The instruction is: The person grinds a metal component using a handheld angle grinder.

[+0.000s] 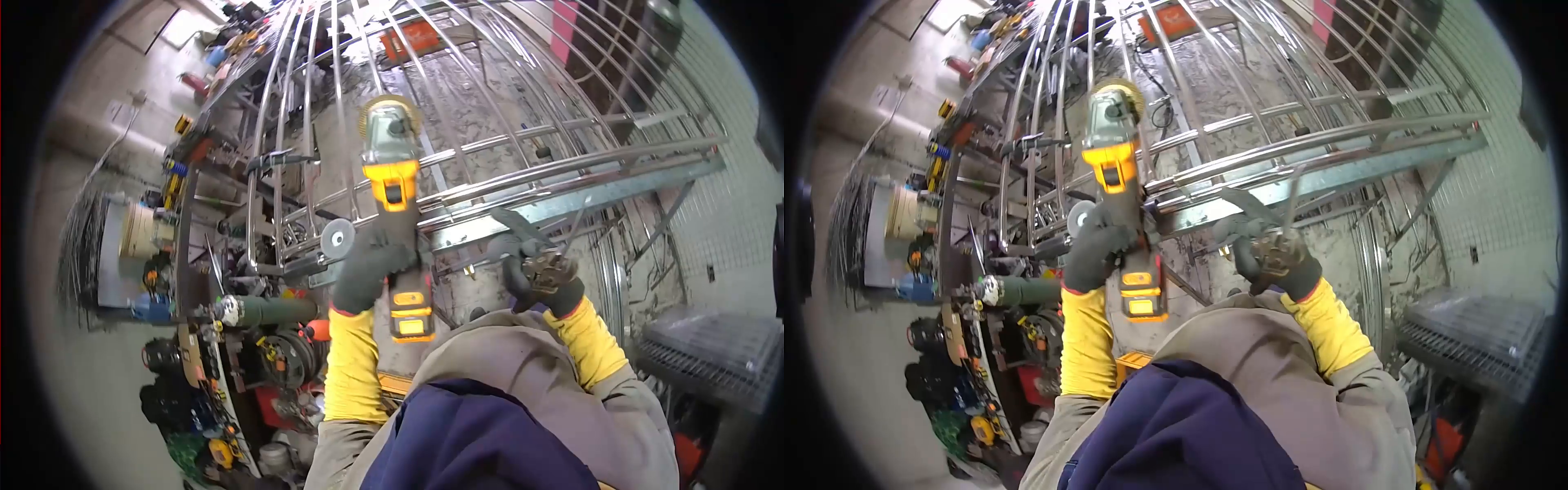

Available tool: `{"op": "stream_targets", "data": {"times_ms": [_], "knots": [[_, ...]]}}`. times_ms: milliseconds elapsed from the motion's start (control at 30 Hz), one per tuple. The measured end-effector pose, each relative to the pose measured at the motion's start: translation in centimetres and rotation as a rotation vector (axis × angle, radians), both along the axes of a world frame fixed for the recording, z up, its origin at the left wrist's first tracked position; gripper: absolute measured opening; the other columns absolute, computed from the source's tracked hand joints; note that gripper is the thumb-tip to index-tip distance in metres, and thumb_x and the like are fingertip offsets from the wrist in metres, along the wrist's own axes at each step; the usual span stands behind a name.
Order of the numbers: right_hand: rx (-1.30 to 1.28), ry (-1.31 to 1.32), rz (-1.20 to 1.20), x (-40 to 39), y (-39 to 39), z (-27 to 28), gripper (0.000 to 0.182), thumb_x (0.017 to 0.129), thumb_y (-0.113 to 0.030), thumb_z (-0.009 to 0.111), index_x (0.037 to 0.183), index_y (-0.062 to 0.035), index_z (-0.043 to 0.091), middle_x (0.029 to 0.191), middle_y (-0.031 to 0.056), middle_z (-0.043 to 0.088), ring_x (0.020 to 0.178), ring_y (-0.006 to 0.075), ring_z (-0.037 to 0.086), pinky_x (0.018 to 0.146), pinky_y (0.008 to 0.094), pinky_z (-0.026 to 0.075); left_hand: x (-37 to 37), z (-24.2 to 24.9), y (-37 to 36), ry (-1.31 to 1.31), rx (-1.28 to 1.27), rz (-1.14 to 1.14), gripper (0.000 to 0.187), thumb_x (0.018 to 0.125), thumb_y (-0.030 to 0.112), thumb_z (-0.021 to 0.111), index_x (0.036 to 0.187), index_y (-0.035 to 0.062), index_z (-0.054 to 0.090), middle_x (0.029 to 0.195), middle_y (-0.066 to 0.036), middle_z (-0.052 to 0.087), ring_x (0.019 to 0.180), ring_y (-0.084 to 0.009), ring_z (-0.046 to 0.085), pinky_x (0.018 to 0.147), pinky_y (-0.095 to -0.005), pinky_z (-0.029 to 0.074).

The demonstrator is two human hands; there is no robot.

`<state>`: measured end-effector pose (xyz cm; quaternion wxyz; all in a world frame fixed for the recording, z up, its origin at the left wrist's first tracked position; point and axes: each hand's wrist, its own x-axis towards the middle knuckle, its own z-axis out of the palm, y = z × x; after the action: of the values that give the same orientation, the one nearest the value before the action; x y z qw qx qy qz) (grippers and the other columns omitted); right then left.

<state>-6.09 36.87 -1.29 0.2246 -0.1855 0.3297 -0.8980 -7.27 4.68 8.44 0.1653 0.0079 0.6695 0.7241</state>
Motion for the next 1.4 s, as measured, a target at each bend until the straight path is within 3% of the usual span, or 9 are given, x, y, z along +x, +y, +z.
{"op": "stream_targets", "data": {"times_ms": [133, 200, 333, 600, 867, 1067, 1300, 1367, 1400], "knots": [[0.297, 0.092, 0.118, -2.7, -4.2, 3.7, 0.066, 0.106, -0.032, 0.064, 0.163, -0.0034, 0.048, 0.122, 0.0156, 0.074, 0.100, 0.0212, 0.070, 0.089, 0.0340, 0.057, 3.7, -2.9, 3.4, 0.107, 0.008, 0.220, 0.044, 0.083, 0.007, 0.075, 0.126, 0.0026, 0.071, 0.101, 0.002, 0.070, 0.090, -0.0092, 0.063, 0.082, -0.0282, 0.054], [0.775, 0.933, -0.284, -4.5, -6.1, 3.4, 0.046, 0.107, -0.031, 0.065, 0.142, -0.0009, 0.066, 0.122, 0.0112, 0.075, 0.113, 0.0223, 0.070, 0.104, 0.0385, 0.054, 4.1, -2.7, 4.3, 0.466, -0.276, 0.156, 0.044, 0.084, 0.010, 0.081, 0.126, 0.0016, 0.069, 0.102, -0.003, 0.073, 0.090, -0.0158, 0.068, 0.083, -0.0348, 0.056], [0.488, 0.285, 0.091, -2.3, -8.6, 5.3, 0.034, 0.103, -0.024, 0.074, 0.126, 0.0014, 0.072, 0.121, 0.0057, 0.076, 0.108, 0.0141, 0.069, 0.097, 0.0359, 0.056, 5.4, -4.7, 3.9, 0.539, -0.478, 0.212, 0.046, 0.086, 0.015, 0.084, 0.127, 0.0002, 0.067, 0.103, -0.010, 0.076, 0.093, -0.0239, 0.071, 0.086, -0.0404, 0.057], [0.710, 0.243, -0.070, 1.1, -8.1, 3.3, 0.029, 0.104, -0.023, 0.071, 0.117, 0.0015, 0.076, 0.099, 0.0059, 0.078, 0.088, 0.0138, 0.068, 0.080, 0.0355, 0.055, 7.5, -4.7, 5.1, 0.078, -0.075, 0.090, 0.040, 0.086, 0.008, 0.073, 0.124, -0.0007, 0.069, 0.109, -0.004, 0.075, 0.100, -0.0134, 0.069, 0.089, -0.0347, 0.057], [0.758, 0.497, -0.569, 2.4, -8.3, 0.6, 0.028, 0.105, -0.024, 0.070, 0.113, 0.0031, 0.075, 0.093, 0.0127, 0.075, 0.084, 0.0205, 0.070, 0.077, 0.0377, 0.055, 6.8, -6.2, 6.6, 0.462, -0.688, 0.021, 0.037, 0.098, 0.023, 0.074, 0.129, 0.0035, 0.067, 0.113, -0.024, 0.073, 0.107, -0.0470, 0.070, 0.088, -0.0471, 0.057], [0.890, 0.576, -0.733, 2.4, -8.6, 1.1, 0.032, 0.107, -0.027, 0.070, 0.109, 0.0047, 0.074, 0.084, 0.0117, 0.073, 0.080, 0.0190, 0.068, 0.073, 0.0373, 0.052, 7.3, -9.1, 6.1, 0.569, -0.857, -0.022, 0.046, 0.095, 0.020, 0.075, 0.138, 0.0048, 0.066, 0.125, -0.020, 0.072, 0.112, -0.0421, 0.069, 0.095, -0.0475, 0.057], [0.816, 0.155, -0.256, 1.2, -7.0, 1.0, 0.026, 0.103, -0.023, 0.071, 0.106, 0.0019, 0.075, 0.081, 0.0146, 0.069, 0.075, 0.0273, 0.066, 0.069, 0.0390, 0.050, 7.4, -7.6, 6.0, 0.795, -0.916, -0.041, 0.037, 0.082, 0.011, 0.076, 0.117, 0.0024, 0.067, 0.104, -0.020, 0.073, 0.096, -0.0406, 0.071, 0.082, -0.0447, 0.056], [0.841, 1.090, -0.824, 0.7, -6.3, -1.0, 0.019, 0.093, -0.016, 0.072, 0.105, -0.0003, 0.073, 0.086, 0.0139, 0.071, 0.077, 0.0364, 0.067, 0.070, 0.0444, 0.052, 7.5, -6.2, 6.6, 0.155, -0.382, 0.119, 0.035, 0.084, 0.014, 0.074, 0.116, 0.0010, 0.066, 0.100, -0.018, 0.074, 0.091, -0.0323, 0.072, 0.082, -0.0418, 0.055], [0.833, 1.094, -0.817, 0.8, -5.5, -0.6, 0.019, 0.093, -0.016, 0.072, 0.105, -0.0003, 0.073, 0.086, 0.0139, 0.071, 0.077, 0.0364, 0.067, 0.070, 0.0444, 0.052, 7.5, -5.8, 6.6, 0.155, -0.384, 0.130, 0.035, 0.084, 0.014, 0.074, 0.116, 0.0010, 0.066, 0.100, -0.018, 0.074, 0.091, -0.0323, 0.072, 0.082, -0.0418, 0.055]]}}
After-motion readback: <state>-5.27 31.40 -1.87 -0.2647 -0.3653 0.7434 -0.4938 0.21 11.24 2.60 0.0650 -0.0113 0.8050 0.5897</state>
